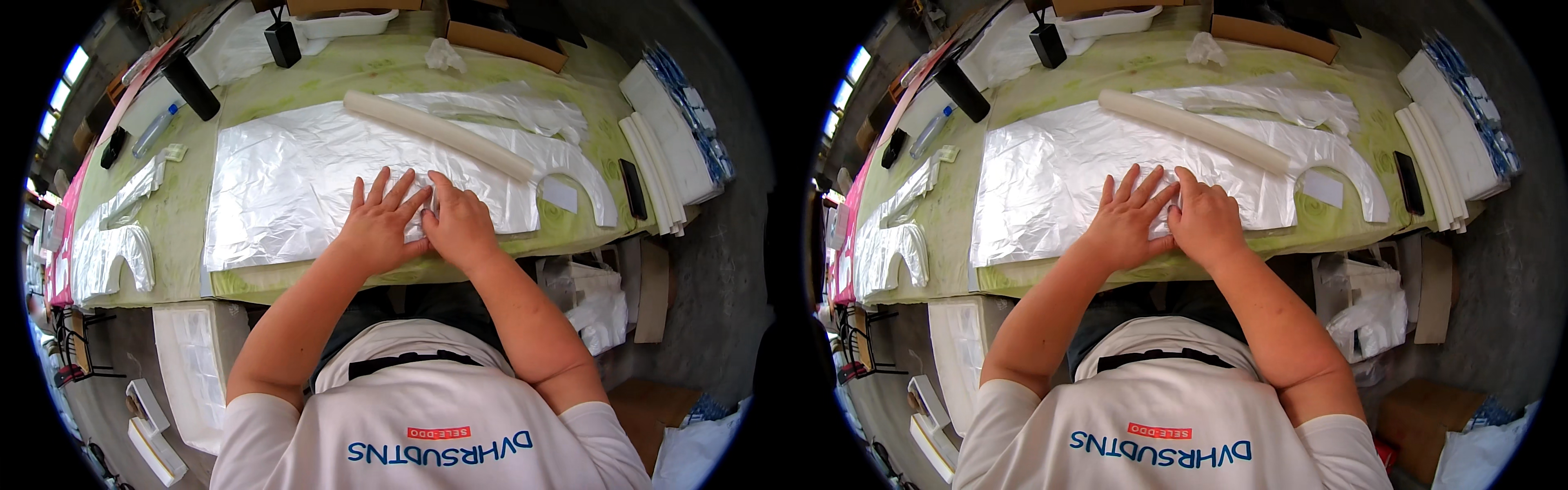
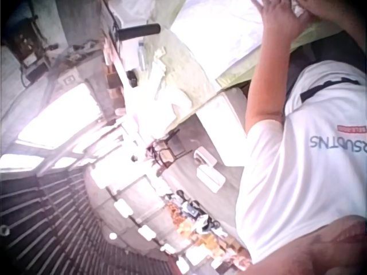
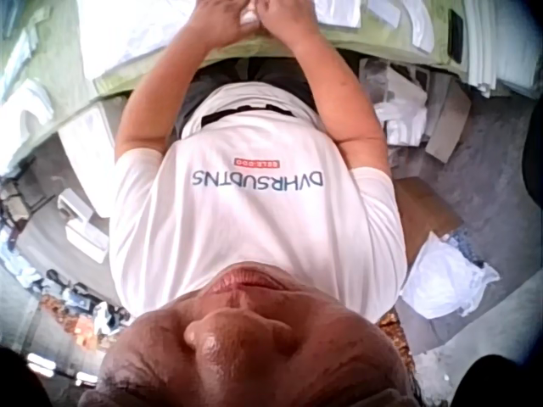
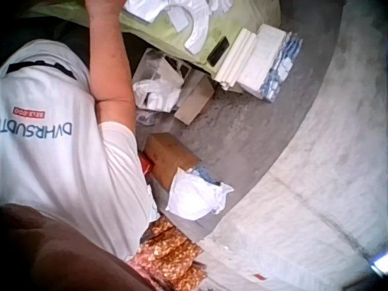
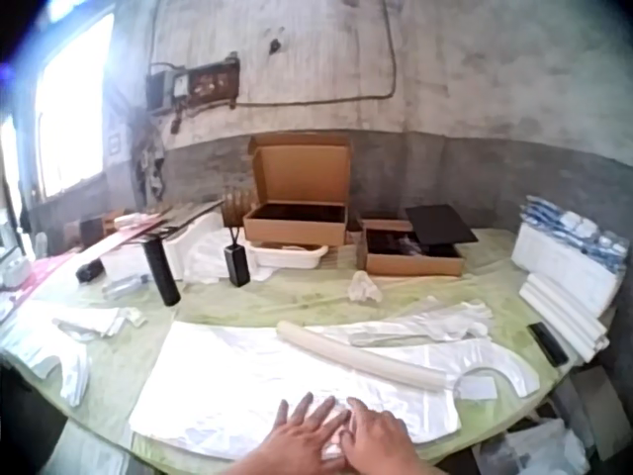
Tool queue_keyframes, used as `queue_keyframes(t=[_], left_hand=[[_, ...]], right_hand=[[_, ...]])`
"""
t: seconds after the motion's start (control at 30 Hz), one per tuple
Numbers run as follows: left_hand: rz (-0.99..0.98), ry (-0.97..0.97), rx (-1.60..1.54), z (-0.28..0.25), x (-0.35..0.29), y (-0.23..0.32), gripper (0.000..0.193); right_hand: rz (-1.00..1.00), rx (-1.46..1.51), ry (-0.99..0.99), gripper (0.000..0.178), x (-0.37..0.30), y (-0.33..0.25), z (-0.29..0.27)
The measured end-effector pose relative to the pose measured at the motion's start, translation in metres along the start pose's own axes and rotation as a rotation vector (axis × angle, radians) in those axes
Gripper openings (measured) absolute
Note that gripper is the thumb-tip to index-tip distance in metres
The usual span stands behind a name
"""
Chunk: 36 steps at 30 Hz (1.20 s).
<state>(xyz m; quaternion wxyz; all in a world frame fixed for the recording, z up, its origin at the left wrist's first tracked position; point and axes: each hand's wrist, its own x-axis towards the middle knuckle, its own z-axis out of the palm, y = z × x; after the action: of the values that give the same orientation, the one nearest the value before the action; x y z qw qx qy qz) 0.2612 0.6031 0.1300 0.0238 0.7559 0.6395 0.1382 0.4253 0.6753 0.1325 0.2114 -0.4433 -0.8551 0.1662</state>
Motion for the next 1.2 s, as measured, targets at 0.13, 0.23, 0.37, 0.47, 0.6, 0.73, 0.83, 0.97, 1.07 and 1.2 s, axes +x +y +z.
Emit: queue_keyframes(t=[0.13, 0.23, 0.37, 0.47, 0.6, 0.73, 0.83, 0.97, 1.07, 1.2], left_hand=[[0.024, 0.227, -0.266, -0.004, -0.026, 0.013, 0.067], [-0.016, 0.264, -0.829, 0.008, -0.083, 0.033, 0.044], [-0.808, -0.065, -1.745, 0.027, -0.125, 0.052, 0.051], [-1.023, -0.135, -2.043, 0.012, -0.111, 0.058, 0.049], [-0.959, -0.200, -2.170, 0.032, -0.108, 0.052, 0.037], [-0.936, -0.281, -2.046, 0.025, -0.117, 0.059, 0.038], [-0.837, -0.385, -1.993, 0.026, -0.132, 0.053, 0.042], [-0.716, 0.203, -1.775, 0.024, -0.152, 0.056, 0.053], [-0.493, 0.483, -1.818, 0.038, -0.178, 0.057, 0.038], [-0.822, 0.332, -1.649, 0.023, -0.204, 0.042, 0.010]], right_hand=[[0.077, -0.004, -0.202, 0.055, 0.017, 0.000, -0.014], [0.110, -0.009, -0.253, 0.054, 0.021, -0.001, -0.015], [-0.056, -0.007, -0.258, 0.051, 0.007, 0.000, -0.017], [-0.158, 0.026, -0.303, 0.046, -0.032, -0.018, -0.025], [-0.124, 0.376, -0.229, 0.044, -0.084, -0.023, -0.012], [0.253, 0.868, -0.219, 0.038, -0.112, -0.021, -0.005], [0.344, 1.117, -0.267, 0.024, -0.114, -0.016, 0.008], [0.367, 1.027, -0.162, 0.018, -0.113, -0.032, 0.017], [0.275, 0.996, -0.158, 0.016, -0.112, -0.041, 0.025], [0.201, 0.987, -0.265, 0.017, -0.116, -0.067, 0.038]])
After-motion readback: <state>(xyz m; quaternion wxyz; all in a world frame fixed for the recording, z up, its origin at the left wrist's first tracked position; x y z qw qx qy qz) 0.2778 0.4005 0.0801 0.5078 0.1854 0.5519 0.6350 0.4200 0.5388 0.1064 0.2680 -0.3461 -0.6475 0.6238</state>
